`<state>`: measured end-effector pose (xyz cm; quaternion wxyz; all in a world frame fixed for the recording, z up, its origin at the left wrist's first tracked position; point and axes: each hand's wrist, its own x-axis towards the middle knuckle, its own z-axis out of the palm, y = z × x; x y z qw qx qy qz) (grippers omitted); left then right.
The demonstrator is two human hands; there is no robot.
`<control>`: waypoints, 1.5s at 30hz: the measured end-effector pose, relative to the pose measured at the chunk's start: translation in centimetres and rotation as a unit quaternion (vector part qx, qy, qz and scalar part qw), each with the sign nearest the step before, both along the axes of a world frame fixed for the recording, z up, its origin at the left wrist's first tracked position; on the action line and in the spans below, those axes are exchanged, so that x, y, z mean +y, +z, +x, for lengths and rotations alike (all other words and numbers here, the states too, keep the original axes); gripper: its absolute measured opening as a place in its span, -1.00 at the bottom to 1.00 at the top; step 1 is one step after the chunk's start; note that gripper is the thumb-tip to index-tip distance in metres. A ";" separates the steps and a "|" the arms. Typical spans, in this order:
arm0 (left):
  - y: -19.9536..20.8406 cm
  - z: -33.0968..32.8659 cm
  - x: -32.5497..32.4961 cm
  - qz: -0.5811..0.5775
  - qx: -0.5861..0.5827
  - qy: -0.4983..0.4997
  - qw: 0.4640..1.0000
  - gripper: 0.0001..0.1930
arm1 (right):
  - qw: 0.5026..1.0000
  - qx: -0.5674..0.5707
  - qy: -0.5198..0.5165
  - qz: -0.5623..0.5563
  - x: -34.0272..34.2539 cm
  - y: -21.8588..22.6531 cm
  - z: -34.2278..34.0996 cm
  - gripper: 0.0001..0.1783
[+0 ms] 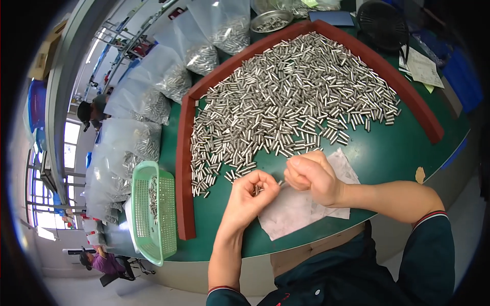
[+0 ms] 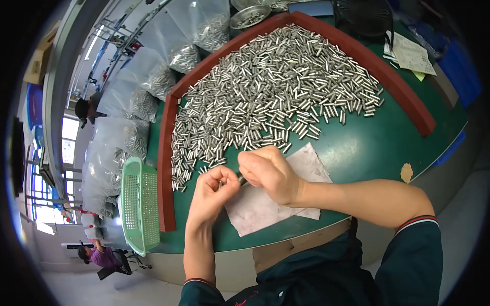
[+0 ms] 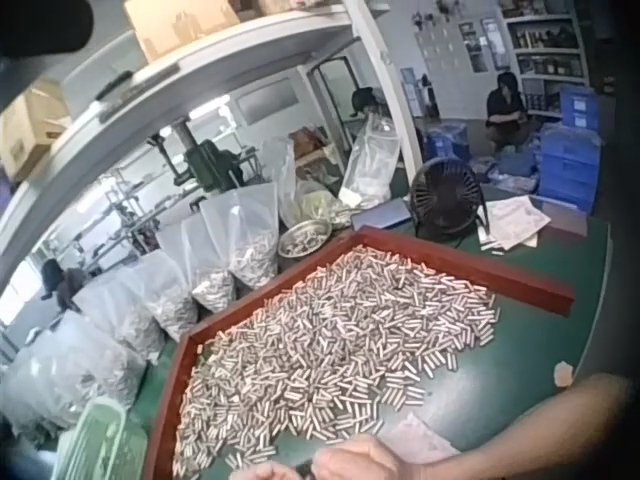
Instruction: Assembling small cylindrical metal parts using a manual hand tool at a workstation in a factory environment.
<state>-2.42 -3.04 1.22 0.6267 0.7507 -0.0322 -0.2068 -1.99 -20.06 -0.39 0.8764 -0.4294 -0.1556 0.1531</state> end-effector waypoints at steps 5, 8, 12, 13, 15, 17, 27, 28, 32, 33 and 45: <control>-1.5 0.9 1.8 -0.423 0.206 0.016 0.882 -0.91 | 1.000 -0.004 0.011 0.001 0.1 0.3 -0.4 -0.57; -1.3 1.1 1.7 -0.425 0.199 0.032 0.882 -0.92 | 1.000 -0.002 0.003 -0.002 0.4 0.5 -0.4 -0.55; -1.1 1.3 1.7 -0.413 0.205 0.048 0.886 -0.85 | 1.000 0.013 -0.004 -0.005 0.5 0.7 -0.3 -0.53; -1.0 1.4 1.7 -0.415 0.204 0.049 0.886 -0.85 | 1.000 0.013 -0.003 -0.006 0.4 0.6 -0.2 -0.53; -1.0 1.4 1.6 -0.415 0.203 0.049 0.886 -0.82 | 1.000 0.011 0.015 0.019 0.2 0.4 -0.1 -0.56; -0.9 1.4 1.6 -0.414 0.202 0.047 0.886 -0.82 | 1.000 0.012 0.016 0.018 0.2 0.5 -0.1 -0.56; -1.1 1.9 3.0 -0.319 0.055 0.132 0.937 -0.71 | 1.000 0.014 0.018 0.018 0.1 0.7 0.0 -0.56; -1.2 1.9 3.2 -0.241 0.026 0.154 0.958 -0.73 | 1.000 0.016 0.020 0.018 0.1 0.7 0.0 -0.56; -1.2 1.9 2.5 0.188 -0.220 0.156 0.944 -0.90 | 1.000 0.016 0.008 0.005 0.3 0.8 0.0 -0.54; -1.1 1.8 2.2 0.286 -0.256 0.132 0.914 -0.90 | 1.000 0.018 -0.007 -0.005 0.4 0.8 0.0 -0.53; -1.4 1.8 0.9 0.030 -0.198 0.130 0.971 -0.87 | 1.000 0.016 -0.009 -0.003 0.3 0.7 0.0 -0.53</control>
